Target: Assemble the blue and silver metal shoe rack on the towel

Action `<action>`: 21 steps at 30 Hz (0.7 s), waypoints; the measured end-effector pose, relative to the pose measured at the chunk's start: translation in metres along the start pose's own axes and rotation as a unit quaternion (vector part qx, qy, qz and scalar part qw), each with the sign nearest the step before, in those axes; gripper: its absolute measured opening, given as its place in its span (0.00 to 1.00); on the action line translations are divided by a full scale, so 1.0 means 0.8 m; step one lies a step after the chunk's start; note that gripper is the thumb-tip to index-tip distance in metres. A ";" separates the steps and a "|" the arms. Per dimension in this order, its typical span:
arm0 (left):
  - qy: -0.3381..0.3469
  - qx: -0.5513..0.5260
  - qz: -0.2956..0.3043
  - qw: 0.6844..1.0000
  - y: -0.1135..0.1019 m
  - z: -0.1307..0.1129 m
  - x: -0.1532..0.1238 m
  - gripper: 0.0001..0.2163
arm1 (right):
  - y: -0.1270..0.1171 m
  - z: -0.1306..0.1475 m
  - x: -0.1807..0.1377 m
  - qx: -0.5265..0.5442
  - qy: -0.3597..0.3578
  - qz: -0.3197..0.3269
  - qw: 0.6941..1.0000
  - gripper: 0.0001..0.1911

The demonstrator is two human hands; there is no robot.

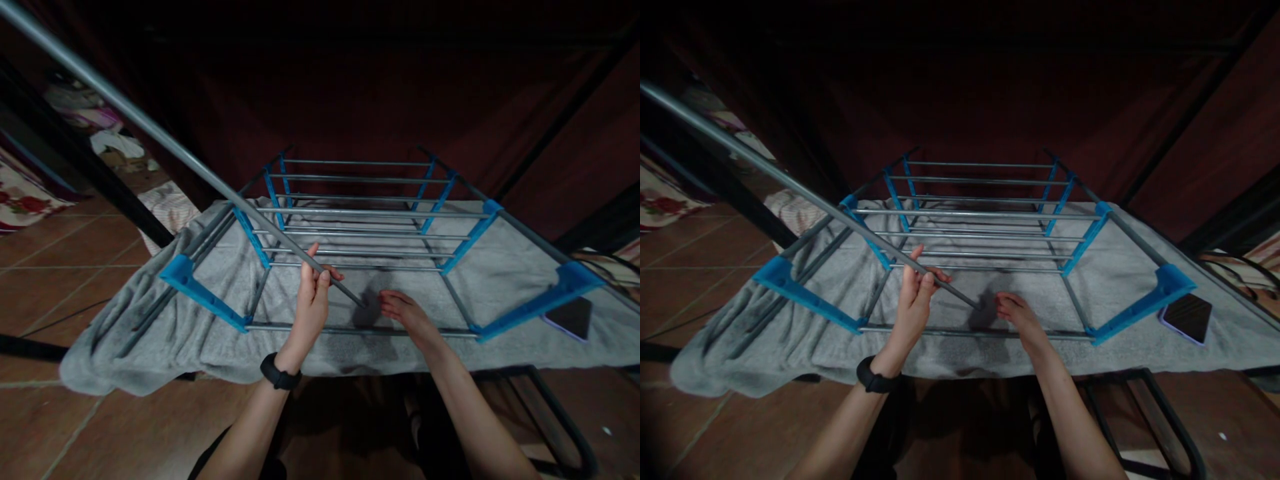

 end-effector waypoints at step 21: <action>0.135 0.310 0.017 0.941 -0.026 -0.016 0.006 0.17 | -0.038 0.031 0.010 0.026 -0.009 -0.067 0.997 0.08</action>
Point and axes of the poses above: each hand's wrist, its own x-axis towards the middle knuckle, its own y-axis out of the palm, z = x × y, the point moved 9 cm from there along x, towards the middle knuckle, and after that the axes turned 11 degrees about -y, right-handed, at the moved point
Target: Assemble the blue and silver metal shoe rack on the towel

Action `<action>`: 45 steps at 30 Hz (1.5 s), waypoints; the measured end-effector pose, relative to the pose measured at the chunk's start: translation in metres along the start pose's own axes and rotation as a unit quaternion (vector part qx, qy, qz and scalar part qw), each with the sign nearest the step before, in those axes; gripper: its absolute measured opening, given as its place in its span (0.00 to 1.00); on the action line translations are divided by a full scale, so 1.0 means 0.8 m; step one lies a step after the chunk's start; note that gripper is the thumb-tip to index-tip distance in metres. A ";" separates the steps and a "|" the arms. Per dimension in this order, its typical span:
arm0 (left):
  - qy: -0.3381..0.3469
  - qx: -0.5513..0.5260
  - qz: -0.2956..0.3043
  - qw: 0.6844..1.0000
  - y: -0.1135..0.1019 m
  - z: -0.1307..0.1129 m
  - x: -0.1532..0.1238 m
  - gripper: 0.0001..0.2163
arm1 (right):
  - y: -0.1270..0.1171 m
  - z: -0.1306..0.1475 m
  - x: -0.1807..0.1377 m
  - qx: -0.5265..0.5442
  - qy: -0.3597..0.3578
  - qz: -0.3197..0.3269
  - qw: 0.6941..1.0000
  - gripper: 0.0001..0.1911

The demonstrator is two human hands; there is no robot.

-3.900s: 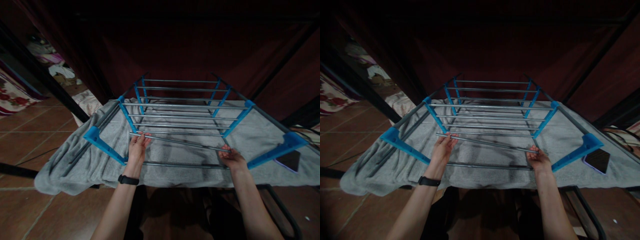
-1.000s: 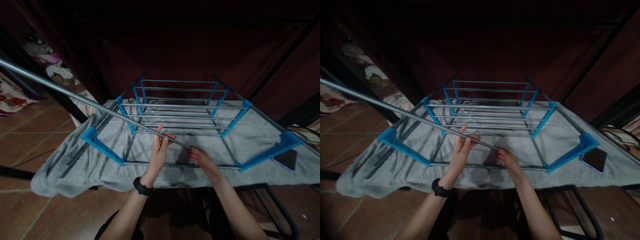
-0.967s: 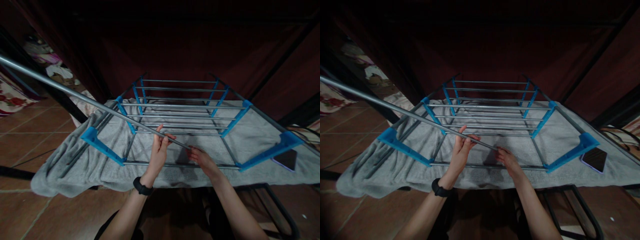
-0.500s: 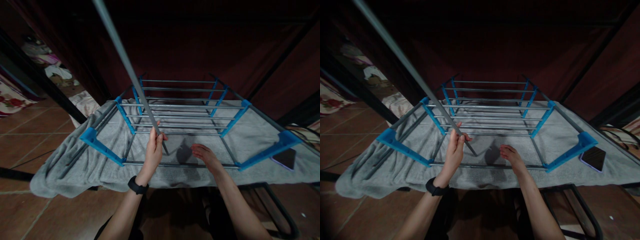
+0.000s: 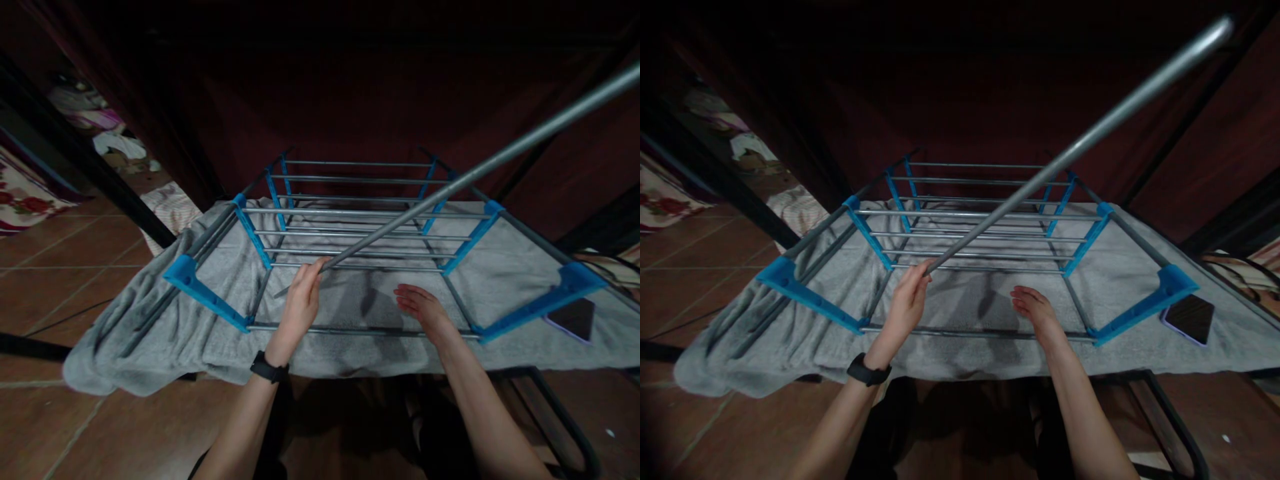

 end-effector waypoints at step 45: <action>0.014 0.493 0.159 0.855 0.025 0.081 -0.026 0.24 | -0.096 0.001 0.021 0.170 0.058 -0.194 0.964 0.09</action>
Point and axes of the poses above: each hand's wrist, its own x-axis towards the middle knuckle, its own y-axis out of the palm, z = x × y, the point moved 9 cm from there along x, towards the middle knuckle, and after that the axes turned 11 degrees about -y, right-handed, at the moved point
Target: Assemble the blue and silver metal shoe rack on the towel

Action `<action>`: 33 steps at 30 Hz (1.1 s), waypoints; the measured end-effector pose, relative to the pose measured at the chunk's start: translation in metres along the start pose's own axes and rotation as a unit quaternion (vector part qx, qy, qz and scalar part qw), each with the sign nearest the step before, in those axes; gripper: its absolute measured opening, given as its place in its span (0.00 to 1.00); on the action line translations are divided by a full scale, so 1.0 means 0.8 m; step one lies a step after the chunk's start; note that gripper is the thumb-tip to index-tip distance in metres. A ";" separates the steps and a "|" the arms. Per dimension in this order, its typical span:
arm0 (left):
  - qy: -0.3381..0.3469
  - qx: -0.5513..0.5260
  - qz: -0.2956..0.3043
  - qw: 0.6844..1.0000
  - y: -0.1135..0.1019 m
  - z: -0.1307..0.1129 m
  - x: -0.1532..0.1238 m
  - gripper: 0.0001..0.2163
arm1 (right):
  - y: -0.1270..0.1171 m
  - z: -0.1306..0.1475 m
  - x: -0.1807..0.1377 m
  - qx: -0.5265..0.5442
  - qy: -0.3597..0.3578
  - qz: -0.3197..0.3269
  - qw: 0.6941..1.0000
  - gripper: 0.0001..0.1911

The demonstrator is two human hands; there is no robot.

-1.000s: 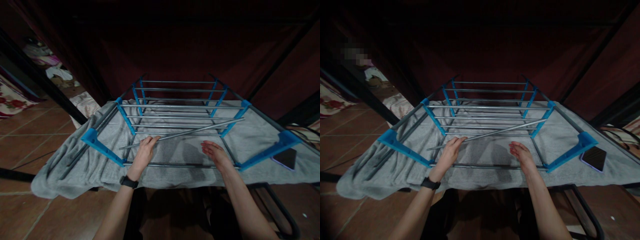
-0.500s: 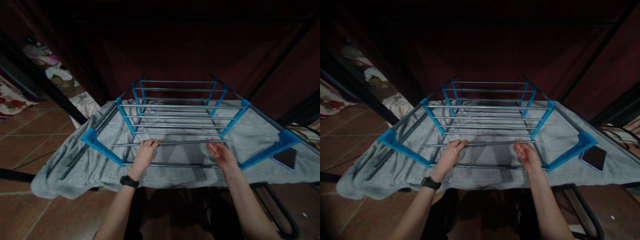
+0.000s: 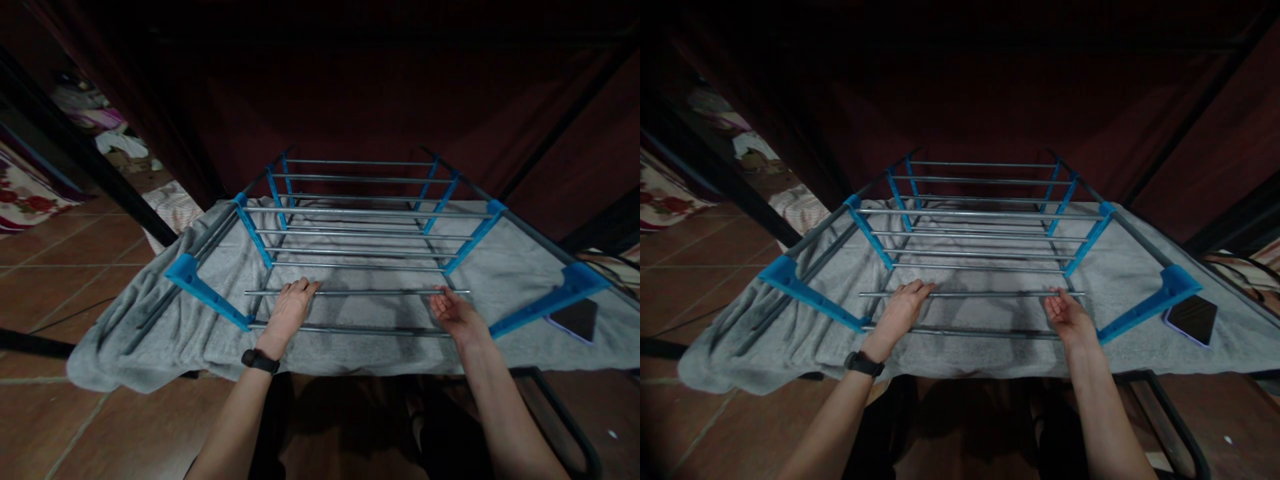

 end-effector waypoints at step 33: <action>-0.015 0.053 0.047 0.997 0.025 -0.017 -0.013 0.18 | -0.042 0.015 0.017 -0.051 0.022 -0.101 0.993 0.10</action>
Point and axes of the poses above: each hand's wrist, its own x-axis towards the middle knuckle, its own y-axis out of the palm, z = x × y, the point moved 9 cm from there along x, towards the middle knuckle, and after that the axes turned 11 degrees about -y, right-handed, at the moved point
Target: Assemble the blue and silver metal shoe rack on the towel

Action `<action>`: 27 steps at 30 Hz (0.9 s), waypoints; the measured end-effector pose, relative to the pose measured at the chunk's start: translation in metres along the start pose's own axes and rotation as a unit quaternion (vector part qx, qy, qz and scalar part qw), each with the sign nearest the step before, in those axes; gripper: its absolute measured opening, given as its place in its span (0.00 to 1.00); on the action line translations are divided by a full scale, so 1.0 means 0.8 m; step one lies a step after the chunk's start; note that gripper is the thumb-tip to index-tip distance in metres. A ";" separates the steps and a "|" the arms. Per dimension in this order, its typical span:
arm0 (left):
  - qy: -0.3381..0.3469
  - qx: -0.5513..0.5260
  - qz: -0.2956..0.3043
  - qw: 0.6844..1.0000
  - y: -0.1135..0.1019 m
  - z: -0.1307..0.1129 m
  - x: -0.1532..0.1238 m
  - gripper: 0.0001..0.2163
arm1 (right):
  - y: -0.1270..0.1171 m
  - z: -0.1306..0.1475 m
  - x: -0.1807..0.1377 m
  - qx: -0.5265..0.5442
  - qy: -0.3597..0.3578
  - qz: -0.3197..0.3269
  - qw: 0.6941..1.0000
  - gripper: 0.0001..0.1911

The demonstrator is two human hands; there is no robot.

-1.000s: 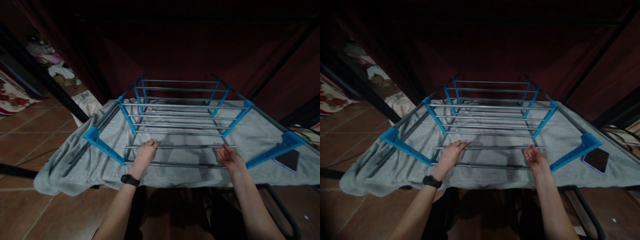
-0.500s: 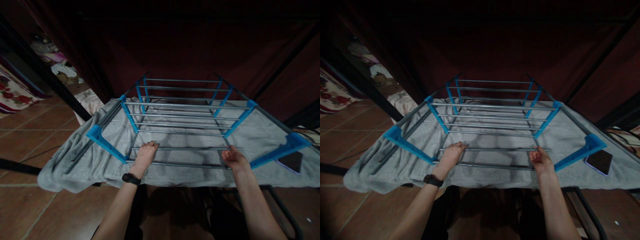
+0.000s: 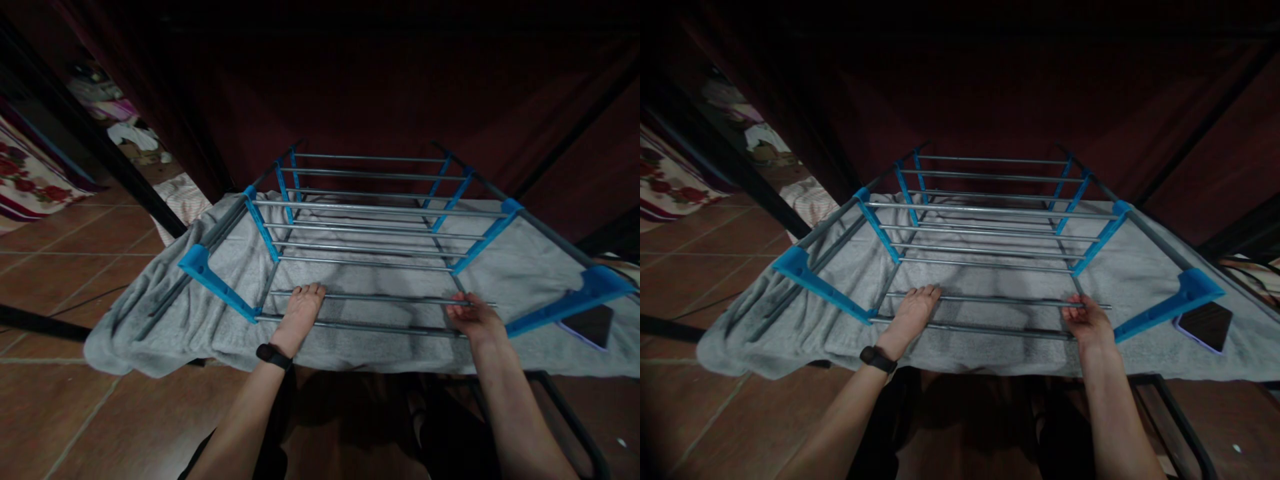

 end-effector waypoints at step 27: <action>0.026 -0.036 0.001 0.999 0.002 -0.009 0.004 0.15 | -0.001 -0.004 0.011 -0.003 -0.007 0.031 0.999 0.16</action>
Point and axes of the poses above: each hand's wrist, its own x-axis towards the middle knuckle, its own y-axis out of the palm, z = x × y, the point moved 9 cm from there along x, towards the middle knuckle, and after that the axes turned 11 degrees about -y, right-handed, at the moved point
